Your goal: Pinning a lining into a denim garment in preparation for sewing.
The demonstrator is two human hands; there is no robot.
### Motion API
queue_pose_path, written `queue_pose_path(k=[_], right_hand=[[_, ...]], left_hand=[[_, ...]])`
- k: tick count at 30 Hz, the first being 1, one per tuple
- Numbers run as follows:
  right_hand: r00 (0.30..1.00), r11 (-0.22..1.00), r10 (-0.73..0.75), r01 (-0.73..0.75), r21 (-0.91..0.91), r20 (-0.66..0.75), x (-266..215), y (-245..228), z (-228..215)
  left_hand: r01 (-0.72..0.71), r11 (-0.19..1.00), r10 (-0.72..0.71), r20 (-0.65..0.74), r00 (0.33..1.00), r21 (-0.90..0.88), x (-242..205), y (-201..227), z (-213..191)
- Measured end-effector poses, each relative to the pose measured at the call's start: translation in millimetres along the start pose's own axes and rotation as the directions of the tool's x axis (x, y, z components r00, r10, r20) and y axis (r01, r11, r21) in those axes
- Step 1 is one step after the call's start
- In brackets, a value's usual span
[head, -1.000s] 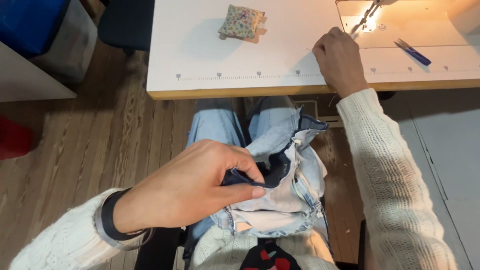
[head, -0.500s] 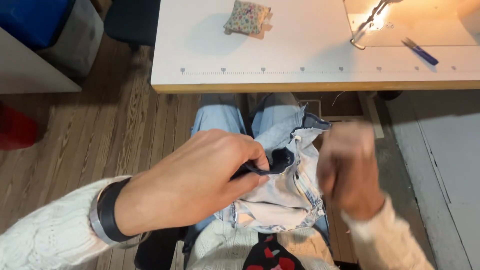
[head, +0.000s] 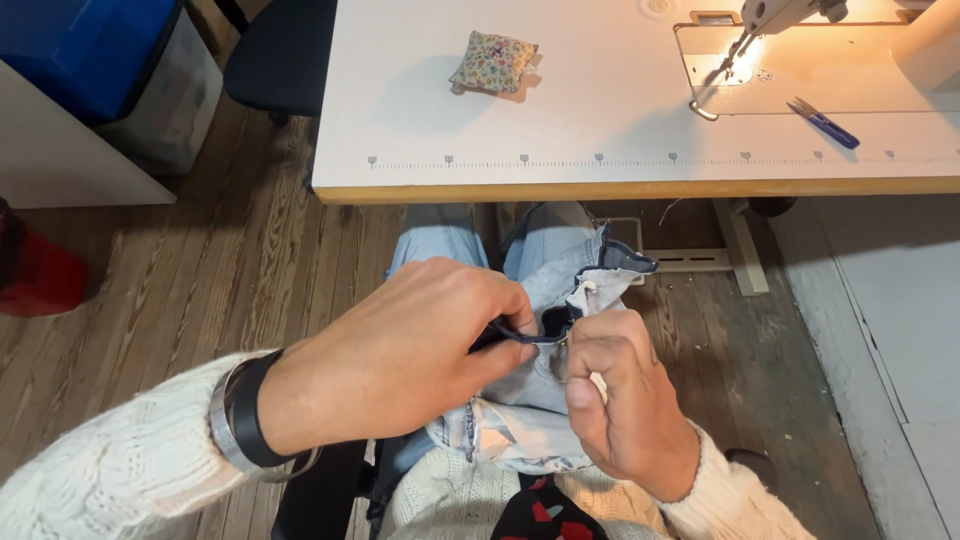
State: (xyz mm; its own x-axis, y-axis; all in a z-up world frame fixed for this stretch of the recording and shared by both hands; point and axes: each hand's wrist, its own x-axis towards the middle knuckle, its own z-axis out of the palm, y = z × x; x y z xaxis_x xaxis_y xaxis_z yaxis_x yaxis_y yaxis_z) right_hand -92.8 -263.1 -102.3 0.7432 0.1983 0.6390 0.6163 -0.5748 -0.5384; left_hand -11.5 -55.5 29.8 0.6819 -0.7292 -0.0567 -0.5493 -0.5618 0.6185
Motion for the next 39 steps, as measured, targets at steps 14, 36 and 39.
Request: queue_pose_path(k=[14,36,39], right_hand=[[0.925,0.887,-0.285,0.155,-0.434,-0.252,-13,20,25],[0.923,0.793,-0.357,0.218,-0.568,-0.144,0,4,43],[0.946,0.827,-0.290,0.171,-0.535,-0.147,5,-8,48]], left_hand=[[0.011,1.000,-0.011,-0.064,0.998,0.003,-4,-3,4],[-0.083,0.993,0.100,-0.228,0.969,0.085,-9,-9,15],[-0.071,0.986,0.108,-0.258,0.960,0.149,-11,-10,24]])
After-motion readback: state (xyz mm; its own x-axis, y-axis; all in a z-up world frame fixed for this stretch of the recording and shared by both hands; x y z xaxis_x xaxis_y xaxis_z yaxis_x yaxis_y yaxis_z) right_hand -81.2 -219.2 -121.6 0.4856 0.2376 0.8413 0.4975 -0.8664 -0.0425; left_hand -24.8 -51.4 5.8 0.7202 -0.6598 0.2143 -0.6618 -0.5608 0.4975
